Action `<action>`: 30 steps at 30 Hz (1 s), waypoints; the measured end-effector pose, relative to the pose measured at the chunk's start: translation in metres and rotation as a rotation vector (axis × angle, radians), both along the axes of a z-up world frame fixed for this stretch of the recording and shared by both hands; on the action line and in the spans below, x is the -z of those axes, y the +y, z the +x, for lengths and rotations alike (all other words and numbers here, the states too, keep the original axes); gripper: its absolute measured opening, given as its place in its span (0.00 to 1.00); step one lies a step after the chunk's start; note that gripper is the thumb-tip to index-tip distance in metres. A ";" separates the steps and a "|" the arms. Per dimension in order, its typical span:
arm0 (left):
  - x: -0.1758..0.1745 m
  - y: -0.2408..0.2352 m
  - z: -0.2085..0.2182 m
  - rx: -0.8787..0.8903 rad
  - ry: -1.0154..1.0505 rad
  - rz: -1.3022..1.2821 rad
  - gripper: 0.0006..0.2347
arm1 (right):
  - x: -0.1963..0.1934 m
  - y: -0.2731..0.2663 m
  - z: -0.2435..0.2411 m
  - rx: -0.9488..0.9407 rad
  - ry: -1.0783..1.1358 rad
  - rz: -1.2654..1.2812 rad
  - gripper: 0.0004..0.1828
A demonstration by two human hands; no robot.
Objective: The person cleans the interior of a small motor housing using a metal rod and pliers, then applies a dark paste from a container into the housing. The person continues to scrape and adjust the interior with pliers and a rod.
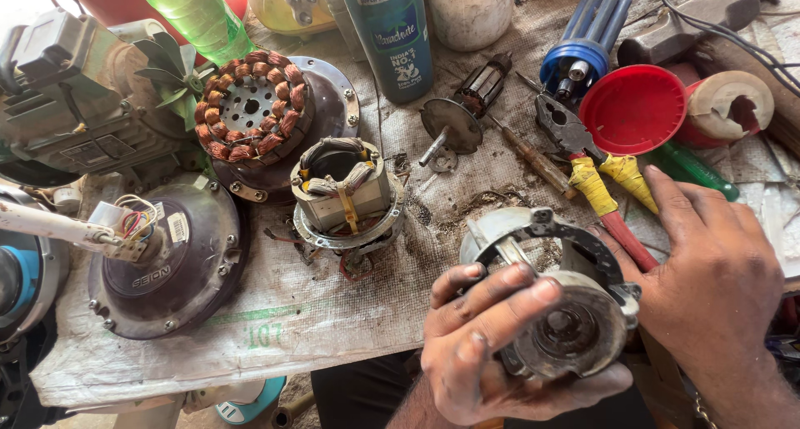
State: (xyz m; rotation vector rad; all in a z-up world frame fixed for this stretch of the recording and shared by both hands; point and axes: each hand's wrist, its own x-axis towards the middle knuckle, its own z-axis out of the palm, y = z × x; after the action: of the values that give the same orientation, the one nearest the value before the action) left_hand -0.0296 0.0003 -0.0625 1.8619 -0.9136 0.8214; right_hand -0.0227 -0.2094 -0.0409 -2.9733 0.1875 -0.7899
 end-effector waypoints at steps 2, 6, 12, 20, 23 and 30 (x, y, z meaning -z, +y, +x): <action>0.000 0.001 -0.001 0.026 0.011 0.005 0.59 | 0.001 0.000 0.000 -0.004 -0.006 -0.003 0.40; 0.000 -0.001 -0.002 0.043 0.001 0.004 0.59 | 0.002 -0.001 0.000 -0.010 -0.031 -0.001 0.41; 0.000 0.000 -0.004 0.043 0.028 0.029 0.59 | 0.002 -0.001 -0.001 -0.012 -0.019 0.006 0.41; 0.003 -0.002 -0.003 0.042 0.029 -0.011 0.58 | 0.002 -0.001 0.000 -0.011 -0.015 -0.013 0.42; 0.001 -0.005 -0.003 0.037 0.032 -0.058 0.58 | 0.002 -0.001 0.000 -0.011 -0.009 -0.020 0.41; 0.001 -0.010 0.000 0.009 -0.027 -0.163 0.57 | 0.001 0.000 0.000 -0.009 -0.015 -0.002 0.40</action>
State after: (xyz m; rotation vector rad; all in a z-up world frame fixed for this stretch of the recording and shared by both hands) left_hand -0.0292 -0.0102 -0.0631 1.7087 -0.8449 0.8905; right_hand -0.0226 -0.2095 -0.0416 -2.9673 0.1720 -0.8121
